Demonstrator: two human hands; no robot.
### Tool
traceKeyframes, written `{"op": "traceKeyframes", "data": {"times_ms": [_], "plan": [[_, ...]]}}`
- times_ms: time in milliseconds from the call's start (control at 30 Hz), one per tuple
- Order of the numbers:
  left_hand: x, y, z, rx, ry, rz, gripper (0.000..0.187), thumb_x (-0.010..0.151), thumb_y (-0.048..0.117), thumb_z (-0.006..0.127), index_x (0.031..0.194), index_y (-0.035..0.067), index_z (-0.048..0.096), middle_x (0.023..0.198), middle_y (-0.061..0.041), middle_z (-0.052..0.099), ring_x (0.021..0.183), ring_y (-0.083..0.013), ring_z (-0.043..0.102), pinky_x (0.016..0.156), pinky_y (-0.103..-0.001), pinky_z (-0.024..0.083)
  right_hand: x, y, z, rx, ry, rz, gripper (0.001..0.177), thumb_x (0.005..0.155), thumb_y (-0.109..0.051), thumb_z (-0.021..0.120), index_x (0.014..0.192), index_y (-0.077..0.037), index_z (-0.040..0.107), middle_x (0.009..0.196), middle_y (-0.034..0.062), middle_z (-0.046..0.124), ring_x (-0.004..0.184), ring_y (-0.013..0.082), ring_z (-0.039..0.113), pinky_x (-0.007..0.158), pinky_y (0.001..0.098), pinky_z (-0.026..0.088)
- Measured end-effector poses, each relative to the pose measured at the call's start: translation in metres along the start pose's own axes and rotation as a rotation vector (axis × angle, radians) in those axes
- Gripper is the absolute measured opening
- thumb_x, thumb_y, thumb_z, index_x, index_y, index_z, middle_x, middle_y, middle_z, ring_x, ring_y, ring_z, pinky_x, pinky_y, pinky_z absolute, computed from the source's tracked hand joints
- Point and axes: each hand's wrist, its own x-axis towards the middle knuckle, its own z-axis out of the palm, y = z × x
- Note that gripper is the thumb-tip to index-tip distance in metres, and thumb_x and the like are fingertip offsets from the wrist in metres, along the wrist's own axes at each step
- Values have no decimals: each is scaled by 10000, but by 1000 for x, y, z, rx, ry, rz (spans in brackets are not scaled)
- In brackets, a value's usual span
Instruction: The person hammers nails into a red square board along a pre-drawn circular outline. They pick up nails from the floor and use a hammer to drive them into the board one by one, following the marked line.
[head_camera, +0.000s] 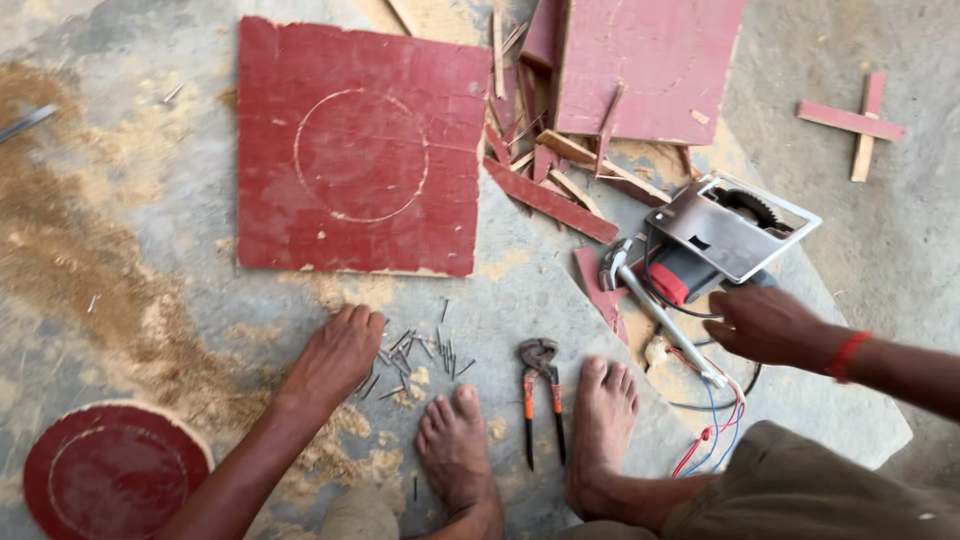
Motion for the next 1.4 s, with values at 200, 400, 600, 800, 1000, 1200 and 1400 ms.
{"op": "traceKeyframes", "data": {"times_ms": [200,400,600,800,1000,1200,1400], "plan": [[-6,0,-14,-497,109,-152,246,892,164,745,1072,62,610,891,-163,724,832,-320,717,704,-445,586,120,-29,172,260,556,-185,409,800,-224,615,1101,52,600,922,259,699,812,453,683,673,522,547],[48,1,-40,-1309,337,-468,305,902,151,706,1171,56,598,809,-107,770,670,-154,753,573,-292,639,162,-58,198,135,620,159,273,894,-242,583,1057,-27,620,899,232,712,793,386,723,731,516,568],[97,-20,-9,-1669,482,-364,184,958,25,726,1128,-46,733,888,-116,762,740,-152,736,649,-301,648,164,-42,203,136,472,262,232,1018,-219,510,1102,-40,633,851,215,748,793,396,740,715,533,556],[106,-41,-21,-1641,534,-378,179,942,-12,649,1098,-53,727,916,-170,776,772,-210,775,701,-347,700,171,-44,182,206,403,322,339,854,-393,715,1008,-92,742,923,198,765,871,386,749,759,511,556],[85,-57,-26,-1831,326,-232,287,861,4,738,1145,-17,710,1058,-159,774,961,-193,782,883,-319,671,141,-55,148,280,383,270,457,708,-419,820,1024,-99,740,917,195,775,863,396,749,755,506,563],[99,-52,-18,-726,658,-397,146,933,221,810,964,78,817,911,-100,767,771,-213,713,655,-329,594,147,-45,173,294,478,138,344,818,-377,746,922,-49,731,890,221,749,876,400,733,820,487,565],[107,-53,0,-800,871,-206,133,947,151,751,1043,62,771,965,-66,777,837,-158,758,704,-302,638,153,-26,171,630,436,-60,359,966,-356,559,1021,-16,661,785,177,740,771,363,714,738,471,521]]}}
